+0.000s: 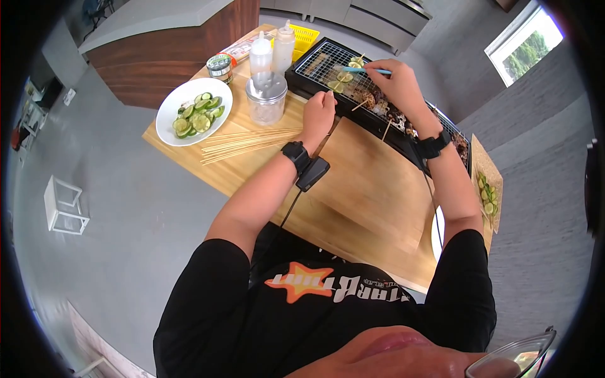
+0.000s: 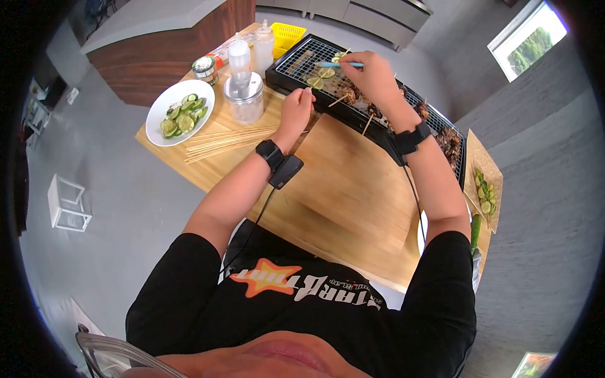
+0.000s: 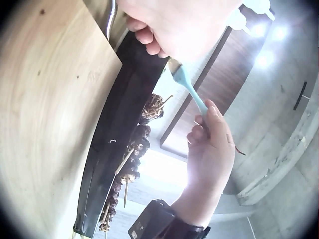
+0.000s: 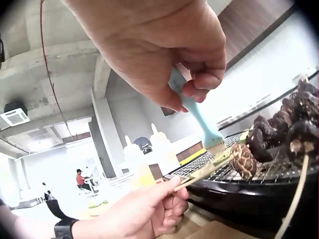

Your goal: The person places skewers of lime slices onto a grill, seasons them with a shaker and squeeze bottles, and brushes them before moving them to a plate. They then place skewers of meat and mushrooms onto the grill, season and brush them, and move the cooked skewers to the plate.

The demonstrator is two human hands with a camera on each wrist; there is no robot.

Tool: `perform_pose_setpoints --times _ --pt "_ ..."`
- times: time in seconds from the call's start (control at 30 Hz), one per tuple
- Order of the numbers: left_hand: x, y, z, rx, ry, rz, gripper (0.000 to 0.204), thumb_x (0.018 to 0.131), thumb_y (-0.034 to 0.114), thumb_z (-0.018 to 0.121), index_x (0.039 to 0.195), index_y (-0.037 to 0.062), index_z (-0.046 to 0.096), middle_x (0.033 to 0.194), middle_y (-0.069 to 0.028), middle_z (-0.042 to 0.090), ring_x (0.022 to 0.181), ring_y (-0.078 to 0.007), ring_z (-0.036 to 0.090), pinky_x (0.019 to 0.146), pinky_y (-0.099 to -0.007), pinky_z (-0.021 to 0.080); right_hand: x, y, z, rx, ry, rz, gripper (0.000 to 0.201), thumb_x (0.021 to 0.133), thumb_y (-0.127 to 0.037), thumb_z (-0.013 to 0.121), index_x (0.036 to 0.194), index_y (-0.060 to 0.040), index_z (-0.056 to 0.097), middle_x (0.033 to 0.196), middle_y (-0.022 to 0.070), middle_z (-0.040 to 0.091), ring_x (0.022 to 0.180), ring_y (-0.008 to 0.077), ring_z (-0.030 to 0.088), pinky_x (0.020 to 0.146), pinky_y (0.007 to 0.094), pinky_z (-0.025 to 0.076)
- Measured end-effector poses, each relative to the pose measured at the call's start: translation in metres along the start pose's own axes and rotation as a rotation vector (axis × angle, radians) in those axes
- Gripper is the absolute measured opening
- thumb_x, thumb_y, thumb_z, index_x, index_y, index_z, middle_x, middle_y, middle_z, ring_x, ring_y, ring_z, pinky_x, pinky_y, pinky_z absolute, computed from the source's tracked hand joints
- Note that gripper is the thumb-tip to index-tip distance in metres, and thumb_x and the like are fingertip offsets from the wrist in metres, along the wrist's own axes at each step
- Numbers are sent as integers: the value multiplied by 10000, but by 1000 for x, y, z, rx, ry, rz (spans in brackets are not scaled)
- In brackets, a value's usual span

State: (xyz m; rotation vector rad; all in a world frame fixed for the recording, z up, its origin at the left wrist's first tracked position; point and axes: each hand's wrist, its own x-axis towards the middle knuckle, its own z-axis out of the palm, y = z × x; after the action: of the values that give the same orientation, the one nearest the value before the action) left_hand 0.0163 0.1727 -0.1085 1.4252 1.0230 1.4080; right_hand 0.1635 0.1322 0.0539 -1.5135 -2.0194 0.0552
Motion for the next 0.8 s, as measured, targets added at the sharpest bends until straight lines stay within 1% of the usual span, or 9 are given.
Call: perform_pose_setpoints --times 0.07,0.17,0.27,0.37,0.47,0.5,0.6,0.7,0.8 --pt "0 -1 0 -6 -2 -17 361 955 284 473 769 -1 596 610 -113 587 563 -233 567 562 -360 427 -1 -7 -4 22 -129 44 224 845 -175 638 980 -2 683 806 119 685 698 177 625 692 294 499" --pt "0 0 0 -2 -14 -8 363 954 285 472 765 0 594 607 -109 583 563 -230 566 559 -359 425 -4 -16 -6 -3 -184 101 219 852 -176 630 977 -5 684 809 119 686 699 158 624 689 302 500" --pt "-1 2 -1 -2 -9 0 373 956 291 464 753 2 586 593 -102 572 553 -224 561 553 -357 423 7 -10 -12 78 39 201 204 821 -201 646 946 -53 709 795 160 683 684 240 652 677 332 513" --pt "-2 4 -2 -40 -17 -27 386 959 299 451 743 5 577 574 -92 557 536 -213 553 545 -354 423 20 51 10 -40 72 -98 213 827 -220 648 945 -53 708 773 166 674 637 229 646 623 332 504" --pt "-2 7 -3 -59 -17 -17 394 963 305 438 741 8 572 561 -84 548 522 -203 546 538 -351 422 21 40 2 -27 44 70 219 836 -229 640 944 -51 708 787 182 671 655 245 657 624 343 506" --pt "-3 7 -3 -62 -12 -9 396 964 306 434 741 9 571 558 -82 546 518 -200 543 536 -350 422 26 33 -3 -105 60 216 225 843 -239 634 955 -58 706 830 192 677 734 276 678 680 359 520" --pt "-3 7 -4 -41 -18 0 396 964 307 433 744 9 571 561 -82 549 523 -196 547 536 -344 422 34 58 9 20 110 160 232 846 -244 632 974 -65 705 845 192 680 768 295 671 727 364 516" --pt "-3 8 -4 -54 -23 -13 395 964 305 434 744 6 570 562 -79 551 526 -191 550 534 -341 423 38 72 16 -70 29 95 235 850 -246 631 988 -71 702 842 190 680 744 308 669 715 367 517" --pt "-2 7 -4 -71 -21 -15 388 962 295 436 744 3 569 564 -77 550 525 -186 548 532 -342 421 37 68 15 -91 189 49 228 853 -242 626 987 -76 704 839 186 680 753 315 665 720 368 516"
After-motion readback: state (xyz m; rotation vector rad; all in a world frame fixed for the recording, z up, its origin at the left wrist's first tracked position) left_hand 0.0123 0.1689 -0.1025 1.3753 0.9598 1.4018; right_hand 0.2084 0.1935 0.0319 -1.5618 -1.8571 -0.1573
